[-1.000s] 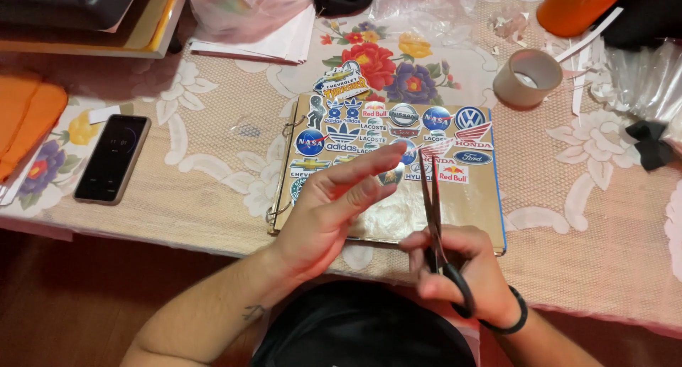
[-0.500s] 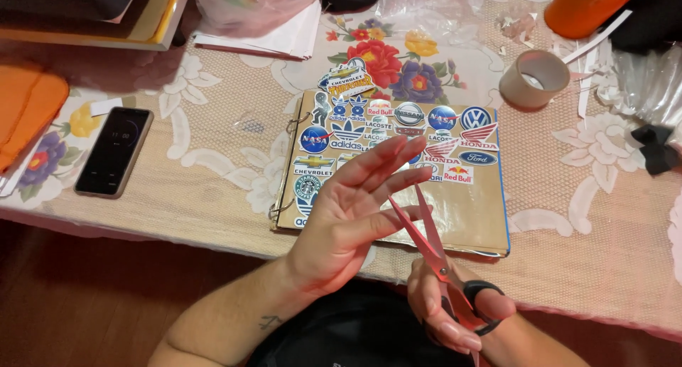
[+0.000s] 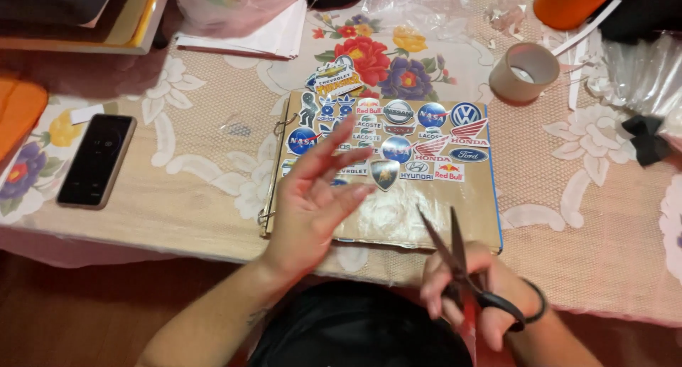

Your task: The person applies brand logo stickers to a binder cover. They peel backing from stickers, position them on the cover, and use scissors to trim excess material. The person also uses clear tape to secure stickers and smooths them down.

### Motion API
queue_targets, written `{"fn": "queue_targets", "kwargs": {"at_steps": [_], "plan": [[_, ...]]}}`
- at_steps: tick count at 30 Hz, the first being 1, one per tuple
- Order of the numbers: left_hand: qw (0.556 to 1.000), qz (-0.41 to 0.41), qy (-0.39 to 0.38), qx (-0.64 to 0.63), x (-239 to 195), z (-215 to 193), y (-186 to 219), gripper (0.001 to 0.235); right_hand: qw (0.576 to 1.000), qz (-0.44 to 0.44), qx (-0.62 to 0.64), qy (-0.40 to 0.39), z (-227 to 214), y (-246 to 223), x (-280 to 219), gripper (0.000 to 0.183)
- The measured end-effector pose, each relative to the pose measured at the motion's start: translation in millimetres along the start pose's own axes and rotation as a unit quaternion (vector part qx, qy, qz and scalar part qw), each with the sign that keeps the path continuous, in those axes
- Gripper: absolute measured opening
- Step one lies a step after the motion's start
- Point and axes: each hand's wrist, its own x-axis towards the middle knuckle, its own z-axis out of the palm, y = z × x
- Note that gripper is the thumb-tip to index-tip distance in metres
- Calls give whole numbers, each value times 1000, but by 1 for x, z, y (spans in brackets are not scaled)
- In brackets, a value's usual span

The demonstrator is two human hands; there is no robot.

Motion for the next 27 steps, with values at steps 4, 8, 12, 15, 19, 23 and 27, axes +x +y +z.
{"fn": "queue_targets", "kwargs": {"at_steps": [4, 8, 12, 15, 19, 23, 27], "plan": [[983, 51, 60, 164, 13, -32, 2, 66, 791, 98, -422, 432, -14, -59, -38, 79], [967, 85, 62, 230, 41, -65, -1, 79, 440, 229, -690, 527, -47, -94, -75, 68], [940, 157, 59, 298, 90, -106, -13, 75, 363, 275, -742, 492, -89, -103, -113, 47], [878, 221, 77, 417, 111, -125, -19, 60, 265, 461, -749, 395, -99, -116, -84, 15], [828, 180, 145, 512, 117, -140, -26, 60, 181, 432, -846, 254, -105, -118, 28, 28], [769, 208, 145, 586, 121, -169, -47, 51, 487, 159, -846, 151, -146, -77, 158, 8], [734, 208, 125, 634, 119, -172, -59, 50, 523, 126, -837, 102, -242, -43, 214, 11]]}}
